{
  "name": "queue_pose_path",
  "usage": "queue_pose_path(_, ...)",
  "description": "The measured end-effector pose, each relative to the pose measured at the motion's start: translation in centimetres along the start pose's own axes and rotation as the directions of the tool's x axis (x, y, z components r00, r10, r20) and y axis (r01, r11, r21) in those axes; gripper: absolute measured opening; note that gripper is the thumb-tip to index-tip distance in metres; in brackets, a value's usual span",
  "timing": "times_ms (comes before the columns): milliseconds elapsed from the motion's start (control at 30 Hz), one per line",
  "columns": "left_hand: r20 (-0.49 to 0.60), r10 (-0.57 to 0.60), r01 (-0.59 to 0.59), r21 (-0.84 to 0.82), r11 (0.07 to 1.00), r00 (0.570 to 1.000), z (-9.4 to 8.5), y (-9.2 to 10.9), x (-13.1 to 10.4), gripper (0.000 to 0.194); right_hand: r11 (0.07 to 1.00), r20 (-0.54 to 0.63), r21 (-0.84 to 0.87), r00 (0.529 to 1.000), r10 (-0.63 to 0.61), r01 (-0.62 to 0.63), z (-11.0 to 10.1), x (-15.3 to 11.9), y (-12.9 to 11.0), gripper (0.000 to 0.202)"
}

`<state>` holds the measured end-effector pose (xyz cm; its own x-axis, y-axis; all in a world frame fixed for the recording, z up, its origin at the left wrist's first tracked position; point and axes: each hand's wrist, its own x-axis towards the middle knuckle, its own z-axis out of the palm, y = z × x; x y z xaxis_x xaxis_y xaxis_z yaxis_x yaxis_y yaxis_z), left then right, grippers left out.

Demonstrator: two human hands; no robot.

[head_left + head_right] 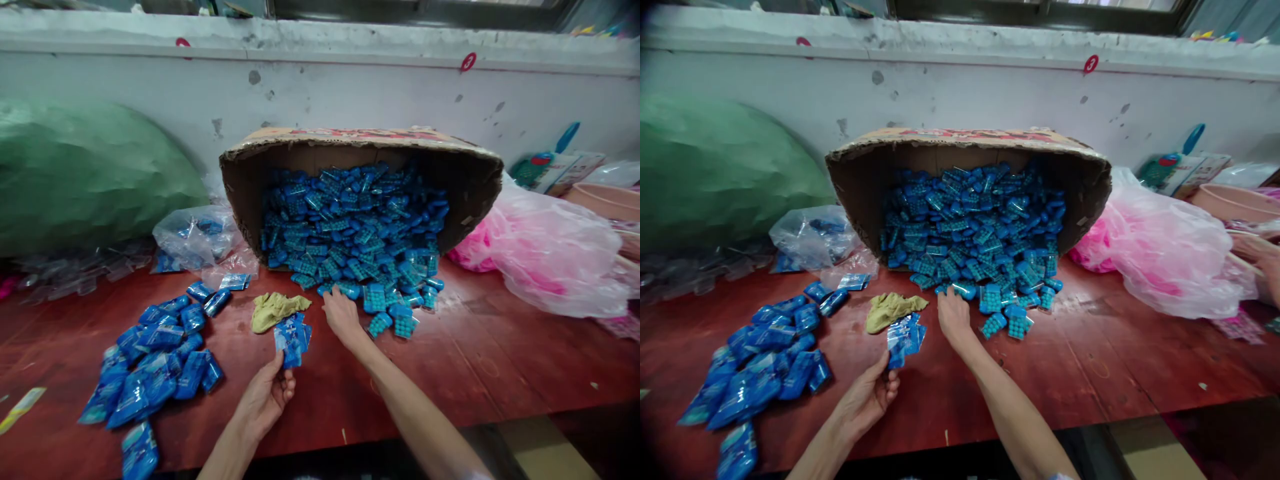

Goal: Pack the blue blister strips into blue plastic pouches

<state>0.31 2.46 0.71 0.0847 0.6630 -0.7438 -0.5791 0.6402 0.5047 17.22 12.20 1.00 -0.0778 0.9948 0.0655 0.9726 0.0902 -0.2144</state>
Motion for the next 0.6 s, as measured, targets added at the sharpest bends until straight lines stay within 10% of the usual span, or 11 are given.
queue_pose_path(300, -0.032, 0.047, -0.046, 0.032, 0.998, 0.998, -1.5, -0.3, 0.3, 0.009, 0.98, 0.069, 0.147, 0.987, -0.145, 0.134, 0.4, -7.4, 0.6, 0.027)
queue_pose_path(600, -0.033, 0.023, -0.021, 0.047, 0.999, 0.999, -0.7, -0.2, -0.1, 0.01, 0.993, -0.013, -0.011, 0.993, 0.121, -0.121, -2.1, -1.1, 3.8, 0.021)
